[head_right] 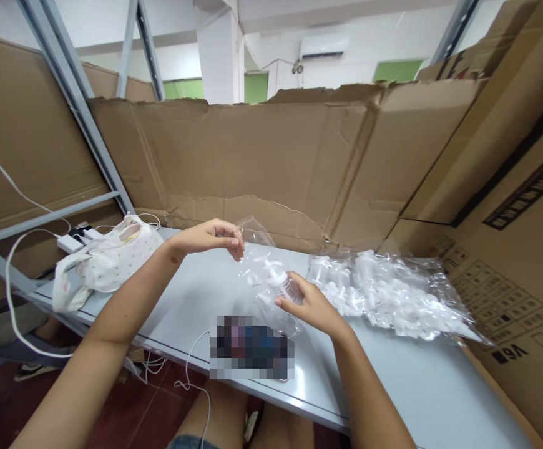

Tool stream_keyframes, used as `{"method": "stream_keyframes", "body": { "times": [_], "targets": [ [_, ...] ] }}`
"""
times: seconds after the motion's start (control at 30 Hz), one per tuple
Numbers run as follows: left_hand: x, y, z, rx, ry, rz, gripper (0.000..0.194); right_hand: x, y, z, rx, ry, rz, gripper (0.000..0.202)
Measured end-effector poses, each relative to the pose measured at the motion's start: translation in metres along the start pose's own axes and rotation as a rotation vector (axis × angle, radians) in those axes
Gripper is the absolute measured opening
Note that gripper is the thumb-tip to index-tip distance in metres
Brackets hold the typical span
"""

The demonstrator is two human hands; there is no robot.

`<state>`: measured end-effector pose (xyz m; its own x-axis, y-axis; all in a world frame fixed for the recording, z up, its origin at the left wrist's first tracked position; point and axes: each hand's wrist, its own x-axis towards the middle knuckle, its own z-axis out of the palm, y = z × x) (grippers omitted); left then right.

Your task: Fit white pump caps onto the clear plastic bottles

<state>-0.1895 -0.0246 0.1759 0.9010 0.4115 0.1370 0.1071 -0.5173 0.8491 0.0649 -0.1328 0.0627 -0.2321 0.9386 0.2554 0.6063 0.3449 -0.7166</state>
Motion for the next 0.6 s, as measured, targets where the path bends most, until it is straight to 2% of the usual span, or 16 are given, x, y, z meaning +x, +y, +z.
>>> {"method": "stream_keyframes", "body": {
  "times": [0.1,0.13,0.2,0.3,0.37,0.4,0.43,0.53,0.6],
  "targets": [
    [0.003,0.001,0.008,-0.013,0.076,0.033,0.03,0.0,0.004,0.0,-0.016,0.043,0.007,0.045],
    [0.004,0.001,0.01,0.012,0.149,0.065,0.029,0.0,0.005,0.0,-0.014,0.056,0.006,0.045],
    [0.009,-0.003,0.012,0.041,0.373,0.142,0.026,0.0,0.008,-0.001,-0.008,0.1,0.011,0.046],
    [0.019,-0.023,0.013,-0.017,0.717,0.197,0.027,0.002,0.013,-0.002,0.004,0.235,0.035,0.048],
    [0.026,-0.046,0.017,-0.031,0.802,0.113,0.029,0.004,0.017,-0.003,0.034,0.355,0.059,0.049],
    [0.03,-0.06,0.021,0.018,0.79,0.042,0.029,0.005,0.018,-0.003,0.056,0.419,0.073,0.049],
    [0.033,-0.074,0.026,0.105,0.726,-0.03,0.029,0.006,0.02,-0.003,0.083,0.484,0.088,0.049],
    [0.039,-0.112,0.054,0.395,0.381,-0.185,0.039,0.008,0.028,-0.005,0.183,0.673,0.121,0.048],
    [0.043,-0.13,0.075,0.576,0.178,-0.184,0.062,0.01,0.034,-0.006,0.256,0.779,0.129,0.048]
  ]
}}
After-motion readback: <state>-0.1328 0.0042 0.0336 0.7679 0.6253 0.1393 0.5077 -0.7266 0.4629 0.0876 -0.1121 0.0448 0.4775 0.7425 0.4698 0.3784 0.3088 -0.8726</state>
